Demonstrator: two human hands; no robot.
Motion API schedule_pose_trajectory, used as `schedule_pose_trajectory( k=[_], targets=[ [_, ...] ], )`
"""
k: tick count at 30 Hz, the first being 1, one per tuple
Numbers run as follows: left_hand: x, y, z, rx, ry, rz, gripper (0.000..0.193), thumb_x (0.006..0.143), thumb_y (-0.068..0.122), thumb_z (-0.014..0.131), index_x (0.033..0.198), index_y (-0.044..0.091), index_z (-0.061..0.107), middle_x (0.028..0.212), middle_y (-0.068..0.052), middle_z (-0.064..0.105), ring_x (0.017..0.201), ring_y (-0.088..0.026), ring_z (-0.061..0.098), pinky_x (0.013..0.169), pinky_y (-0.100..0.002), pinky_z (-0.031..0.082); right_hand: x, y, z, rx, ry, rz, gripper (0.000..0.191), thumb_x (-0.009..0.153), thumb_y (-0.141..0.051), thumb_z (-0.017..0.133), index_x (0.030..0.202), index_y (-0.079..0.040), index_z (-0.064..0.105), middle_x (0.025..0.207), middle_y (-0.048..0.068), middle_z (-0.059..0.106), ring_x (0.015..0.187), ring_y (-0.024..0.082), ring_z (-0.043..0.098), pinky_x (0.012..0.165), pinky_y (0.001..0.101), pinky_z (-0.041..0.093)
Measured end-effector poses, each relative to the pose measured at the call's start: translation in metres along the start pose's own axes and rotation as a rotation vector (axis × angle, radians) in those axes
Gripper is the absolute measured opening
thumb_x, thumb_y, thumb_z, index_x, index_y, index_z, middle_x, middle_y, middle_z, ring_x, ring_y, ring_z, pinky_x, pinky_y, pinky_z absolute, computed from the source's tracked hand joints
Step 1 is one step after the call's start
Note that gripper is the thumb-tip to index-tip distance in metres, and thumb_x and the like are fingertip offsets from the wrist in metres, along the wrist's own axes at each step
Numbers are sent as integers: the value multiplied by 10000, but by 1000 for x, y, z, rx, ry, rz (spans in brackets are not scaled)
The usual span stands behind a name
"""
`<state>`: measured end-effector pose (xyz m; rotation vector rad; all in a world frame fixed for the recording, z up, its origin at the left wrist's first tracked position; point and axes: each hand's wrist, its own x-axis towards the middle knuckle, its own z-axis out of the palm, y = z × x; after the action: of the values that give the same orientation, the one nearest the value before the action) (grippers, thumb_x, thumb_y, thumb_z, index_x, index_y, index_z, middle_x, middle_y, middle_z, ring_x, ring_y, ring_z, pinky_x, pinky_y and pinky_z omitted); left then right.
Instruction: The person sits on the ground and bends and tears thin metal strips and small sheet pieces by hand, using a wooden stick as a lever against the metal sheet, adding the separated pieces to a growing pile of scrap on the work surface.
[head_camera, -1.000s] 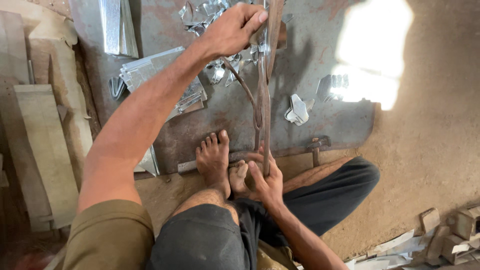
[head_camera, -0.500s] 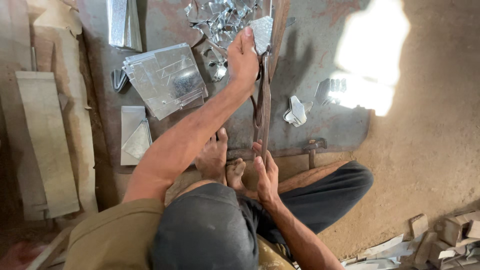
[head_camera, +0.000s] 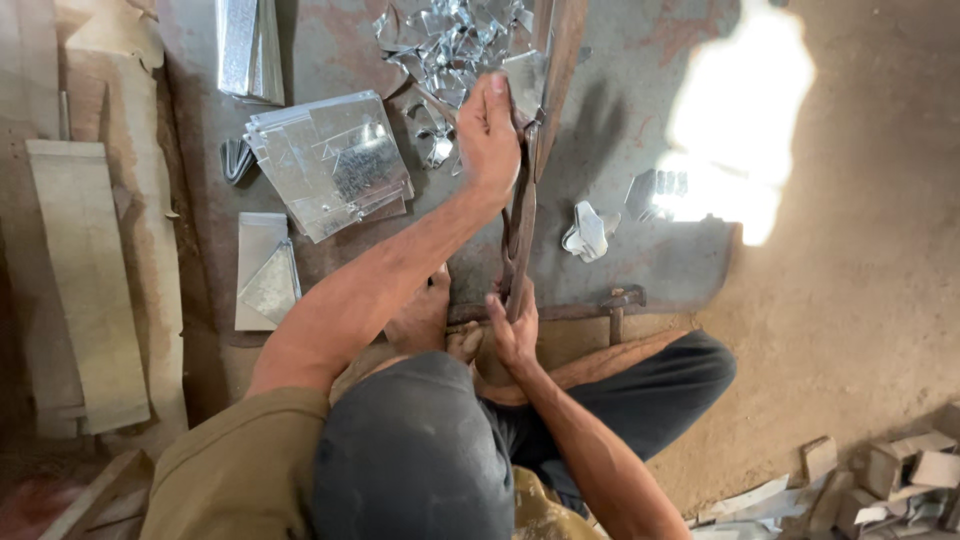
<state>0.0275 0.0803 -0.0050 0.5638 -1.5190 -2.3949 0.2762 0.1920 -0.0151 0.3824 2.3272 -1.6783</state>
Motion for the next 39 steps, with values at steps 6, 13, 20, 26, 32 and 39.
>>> schedule_pose_trajectory(
  k=[6, 13, 20, 26, 32, 39],
  targets=[
    [-3, 14, -2, 22, -18, -34, 364, 1110, 319, 451, 853, 79, 542, 673, 69, 399, 590, -56, 392, 520, -269, 349, -3, -18, -9, -98, 7, 71, 431, 981, -193, 643, 1368, -35, 539, 1155, 75, 685, 1057, 180, 633, 938, 334, 514],
    [-17, 5, -10, 73, 9, -76, 394, 1126, 289, 473, 823, 39, 504, 727, 57, 364, 691, -86, 304, 586, -299, 306, -29, -82, -6, 193, -46, 340, 225, 983, -174, 682, 1106, 14, 683, 810, 113, 739, 717, 173, 680, 658, 309, 523],
    [-20, 10, -18, 122, -15, -1, 369, 1109, 285, 461, 832, 49, 524, 728, 56, 438, 705, -64, 366, 593, -290, 378, -28, -81, -10, 114, -30, 187, 259, 896, -149, 782, 1073, 9, 680, 761, 44, 708, 654, 114, 642, 619, 281, 514],
    [-32, 34, -18, -74, -72, -275, 365, 1102, 312, 459, 809, 100, 507, 616, 55, 396, 520, -51, 340, 451, -290, 278, -9, -84, 5, -315, 212, -66, 285, 884, -165, 813, 1074, 3, 681, 846, 103, 716, 760, 152, 662, 719, 320, 550],
    [-94, 72, -52, 164, -278, -44, 342, 1145, 294, 448, 889, 78, 516, 645, 6, 484, 540, -104, 444, 497, -330, 355, 2, -107, -12, 70, 243, -294, 425, 936, -88, 739, 1313, -4, 564, 1199, 78, 621, 1063, 147, 609, 879, 293, 518],
    [-140, 93, -78, 494, -552, 66, 248, 1145, 231, 462, 1011, 44, 555, 737, -77, 620, 629, -243, 646, 589, -389, 489, 24, -132, -11, 248, 171, -91, 103, 1028, -51, 746, 1013, 17, 670, 804, 0, 566, 694, 95, 455, 638, 265, 380]
  ],
)
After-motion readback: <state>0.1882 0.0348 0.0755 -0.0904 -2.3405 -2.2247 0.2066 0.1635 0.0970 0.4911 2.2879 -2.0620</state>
